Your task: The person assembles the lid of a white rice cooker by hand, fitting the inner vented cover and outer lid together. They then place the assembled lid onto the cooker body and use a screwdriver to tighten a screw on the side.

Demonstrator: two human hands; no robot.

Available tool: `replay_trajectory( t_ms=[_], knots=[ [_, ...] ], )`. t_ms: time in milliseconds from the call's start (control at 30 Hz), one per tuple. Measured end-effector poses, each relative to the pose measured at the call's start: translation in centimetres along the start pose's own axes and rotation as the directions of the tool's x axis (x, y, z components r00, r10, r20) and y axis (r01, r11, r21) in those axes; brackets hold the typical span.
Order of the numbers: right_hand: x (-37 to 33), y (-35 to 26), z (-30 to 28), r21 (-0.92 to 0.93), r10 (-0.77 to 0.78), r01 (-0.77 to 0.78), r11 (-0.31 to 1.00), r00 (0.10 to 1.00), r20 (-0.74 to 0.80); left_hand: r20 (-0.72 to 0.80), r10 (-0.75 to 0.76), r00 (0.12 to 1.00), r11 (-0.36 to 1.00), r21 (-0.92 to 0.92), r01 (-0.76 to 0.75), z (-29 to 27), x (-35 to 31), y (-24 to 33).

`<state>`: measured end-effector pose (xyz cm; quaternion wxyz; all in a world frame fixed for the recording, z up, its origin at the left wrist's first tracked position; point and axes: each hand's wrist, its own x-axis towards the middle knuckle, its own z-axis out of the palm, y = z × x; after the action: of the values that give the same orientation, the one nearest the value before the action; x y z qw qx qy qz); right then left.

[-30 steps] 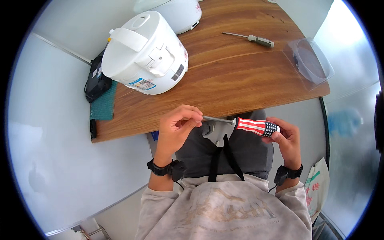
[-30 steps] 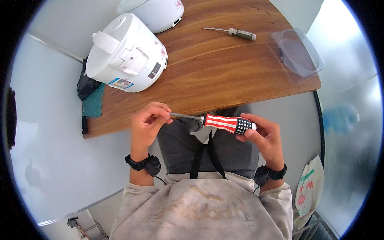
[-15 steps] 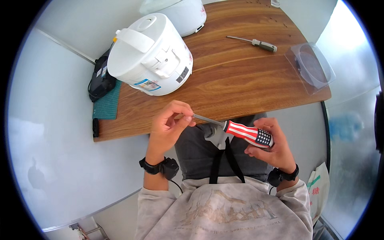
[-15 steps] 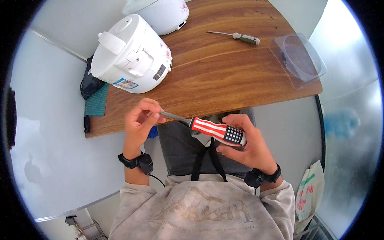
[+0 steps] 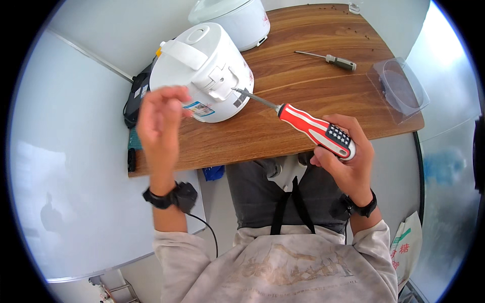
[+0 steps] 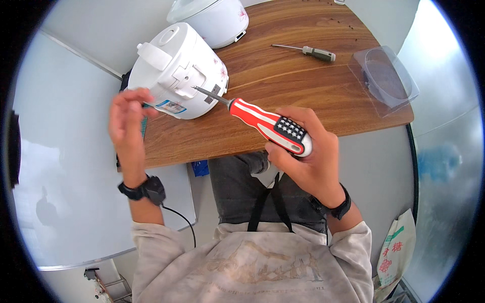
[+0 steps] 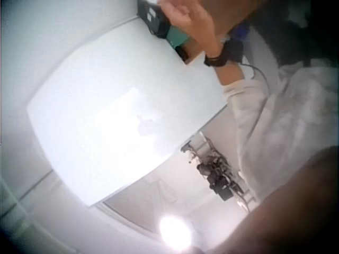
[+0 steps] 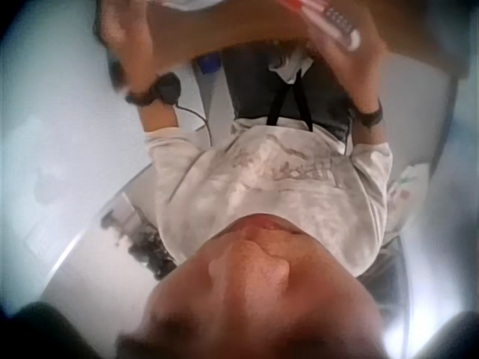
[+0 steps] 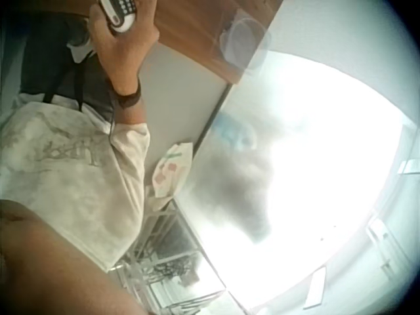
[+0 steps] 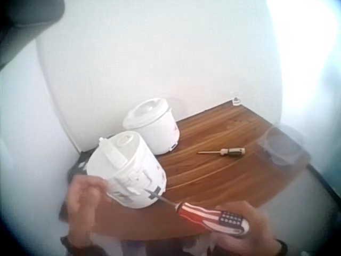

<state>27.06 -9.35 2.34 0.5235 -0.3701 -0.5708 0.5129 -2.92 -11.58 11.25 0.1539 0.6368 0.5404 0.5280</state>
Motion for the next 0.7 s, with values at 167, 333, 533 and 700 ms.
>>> replay_trajectory(
  t_ms=[167, 333, 533, 700],
  knots=[
    [1.1, 0.0, 1.3, -0.066, -0.040, 0.039, 0.997, 0.999, -0.014, 0.031, 0.234, 0.972, 0.857, 0.465, -0.221, -1.9, 7.1, -0.3],
    [1.9, 0.1, 2.1, -0.114, -0.109, 0.109, 0.987, 0.994, 0.006, 0.161, 0.242, 0.957, 0.655, 0.700, -0.284, -1.7, 11.3, -3.5],
    [2.5, 0.2, 2.7, -0.250, -0.261, 0.259, 0.933, 0.965, 0.025, 0.175, 0.145, 0.974, 0.711, 0.666, -0.226, -0.5, 11.4, -6.0],
    [2.7, 0.5, 3.0, -0.212, -0.211, 0.211, 0.954, 0.977, 0.025, 0.177, 0.130, 0.976, 0.753, 0.623, -0.213, 0.0, 11.4, -6.5]
  ],
)
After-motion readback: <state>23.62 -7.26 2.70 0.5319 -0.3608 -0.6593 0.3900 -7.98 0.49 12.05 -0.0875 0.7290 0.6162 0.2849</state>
